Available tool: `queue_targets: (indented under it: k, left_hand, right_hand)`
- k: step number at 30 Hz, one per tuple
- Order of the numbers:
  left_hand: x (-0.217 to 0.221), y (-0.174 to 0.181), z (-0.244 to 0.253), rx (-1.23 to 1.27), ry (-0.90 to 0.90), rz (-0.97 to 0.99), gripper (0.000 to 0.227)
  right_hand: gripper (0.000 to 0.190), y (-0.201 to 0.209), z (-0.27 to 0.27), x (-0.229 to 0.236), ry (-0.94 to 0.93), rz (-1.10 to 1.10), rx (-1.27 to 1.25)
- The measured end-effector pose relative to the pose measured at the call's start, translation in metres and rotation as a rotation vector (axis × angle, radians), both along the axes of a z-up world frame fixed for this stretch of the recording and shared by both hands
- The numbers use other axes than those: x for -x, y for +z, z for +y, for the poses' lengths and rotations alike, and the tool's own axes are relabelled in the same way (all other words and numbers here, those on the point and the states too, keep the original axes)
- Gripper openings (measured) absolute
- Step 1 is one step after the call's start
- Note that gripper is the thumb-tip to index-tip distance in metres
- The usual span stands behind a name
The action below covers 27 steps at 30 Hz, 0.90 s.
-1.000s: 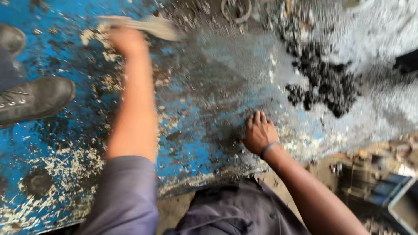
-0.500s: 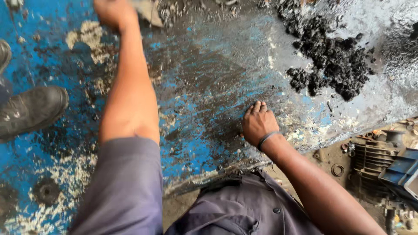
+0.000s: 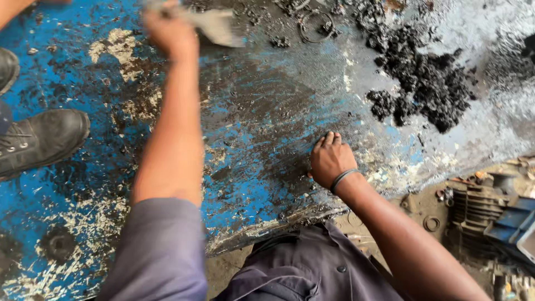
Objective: The person uses a metal scraper to remove a thick layer of black, tar-like residue from a blue painted metal surface. The person scrapes the material into a pile and occasionally uses their hand to clear debris.
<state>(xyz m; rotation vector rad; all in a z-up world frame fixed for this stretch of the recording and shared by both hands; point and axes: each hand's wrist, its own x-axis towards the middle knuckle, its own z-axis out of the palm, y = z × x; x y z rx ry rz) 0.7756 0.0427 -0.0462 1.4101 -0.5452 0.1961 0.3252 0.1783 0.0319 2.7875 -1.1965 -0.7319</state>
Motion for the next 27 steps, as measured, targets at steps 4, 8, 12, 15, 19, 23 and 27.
queue_targets:
  k: [4, 8, 12, 15, 19, 23, 27]
  left_hand:
    - [-0.100, -0.027, 0.078, 0.015, 0.023, 0.529, 0.012]
    - [-0.066, -0.064, 0.023, 0.371, -0.192, 0.543, 0.011]
    - [0.053, -0.077, -0.059, 0.116, -0.125, 0.383, 0.012]
    - [0.139, -0.040, -0.072, -0.083, -0.192, 0.352, 0.017]
    - [0.091, -0.026, -0.052, 0.384, -0.416, 0.253, 0.021]
    - [-0.056, -0.039, 0.044, 0.314, -0.223, 0.338, 0.016]
    - [-0.067, -0.067, 0.029, 0.156, 0.043, 0.592, 0.021]
  right_hand:
    - [0.100, 0.001, -0.001, -0.003, 0.011, 0.025, -0.017]
    - [0.100, 0.005, -0.002, -0.008, -0.018, 0.079, -0.060]
    - [0.100, 0.005, -0.002, -0.009, -0.016, 0.075, -0.050]
    - [0.100, 0.008, 0.002, -0.006, 0.006, 0.076, -0.050]
    - [0.101, 0.006, 0.001, -0.005, 0.005, 0.039, -0.034]
    - [0.088, -0.003, -0.004, -0.001, 0.002, 0.035, -0.028]
    - [0.070, -0.021, -0.009, 0.001, 0.042, 0.008, 0.025]
